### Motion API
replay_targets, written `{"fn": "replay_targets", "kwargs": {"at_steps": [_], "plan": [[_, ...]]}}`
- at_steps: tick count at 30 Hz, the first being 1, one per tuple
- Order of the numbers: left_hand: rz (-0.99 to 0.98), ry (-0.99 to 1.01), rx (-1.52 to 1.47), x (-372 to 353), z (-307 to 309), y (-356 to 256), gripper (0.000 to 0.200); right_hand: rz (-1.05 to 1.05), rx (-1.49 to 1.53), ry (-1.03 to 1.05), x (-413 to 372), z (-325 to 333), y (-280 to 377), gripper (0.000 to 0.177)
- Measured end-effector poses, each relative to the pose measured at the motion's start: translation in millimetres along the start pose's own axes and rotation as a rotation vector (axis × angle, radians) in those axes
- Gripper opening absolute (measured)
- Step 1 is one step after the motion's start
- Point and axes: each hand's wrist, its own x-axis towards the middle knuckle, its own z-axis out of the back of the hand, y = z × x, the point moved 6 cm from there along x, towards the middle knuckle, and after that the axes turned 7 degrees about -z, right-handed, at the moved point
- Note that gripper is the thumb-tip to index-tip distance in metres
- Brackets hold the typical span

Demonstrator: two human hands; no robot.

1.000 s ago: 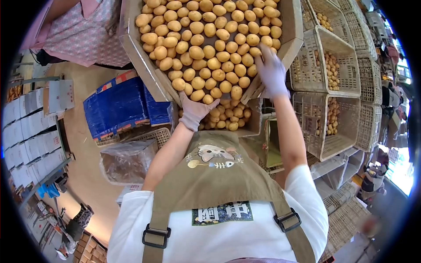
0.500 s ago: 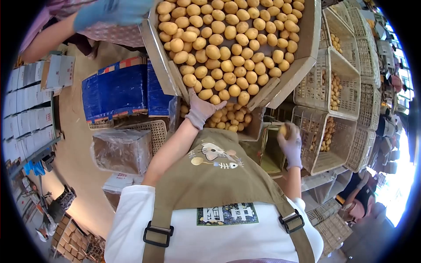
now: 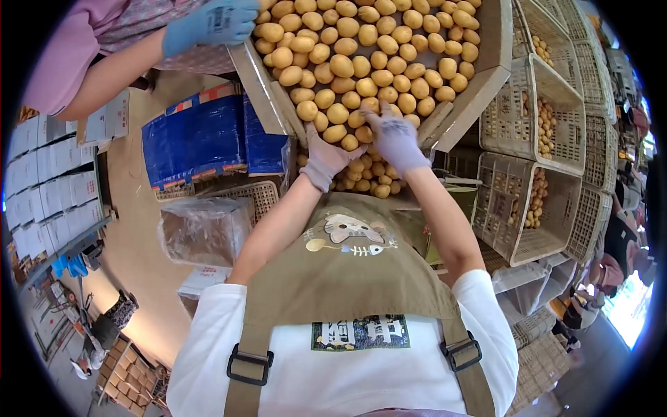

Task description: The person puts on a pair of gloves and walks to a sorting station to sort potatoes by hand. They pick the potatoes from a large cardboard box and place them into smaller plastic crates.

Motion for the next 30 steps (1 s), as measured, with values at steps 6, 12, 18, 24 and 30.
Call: {"fn": "replay_targets", "kwargs": {"at_steps": [6,12,18,24,30], "plan": [[0.035,-0.131,-0.089,-4,-1,3,0.087,-0.037,0.066,-0.018,18,16,5,0.025],[-0.135,0.002,0.489,-3,10,-5,0.091,-0.04,0.443,-0.156,1,29,6,0.03],[-0.533,0.171,1.268,-5,4,-13,0.091,-0.103,0.539,-0.408,-171,68,-67,0.052],[-0.29,0.115,0.741,-6,8,-1,0.093,-0.302,0.297,-0.386,-174,75,-70,0.046],[-0.096,-0.127,0.85,-17,33,-10,0.07,-0.021,0.203,-0.288,-53,41,-11,0.031]]}}
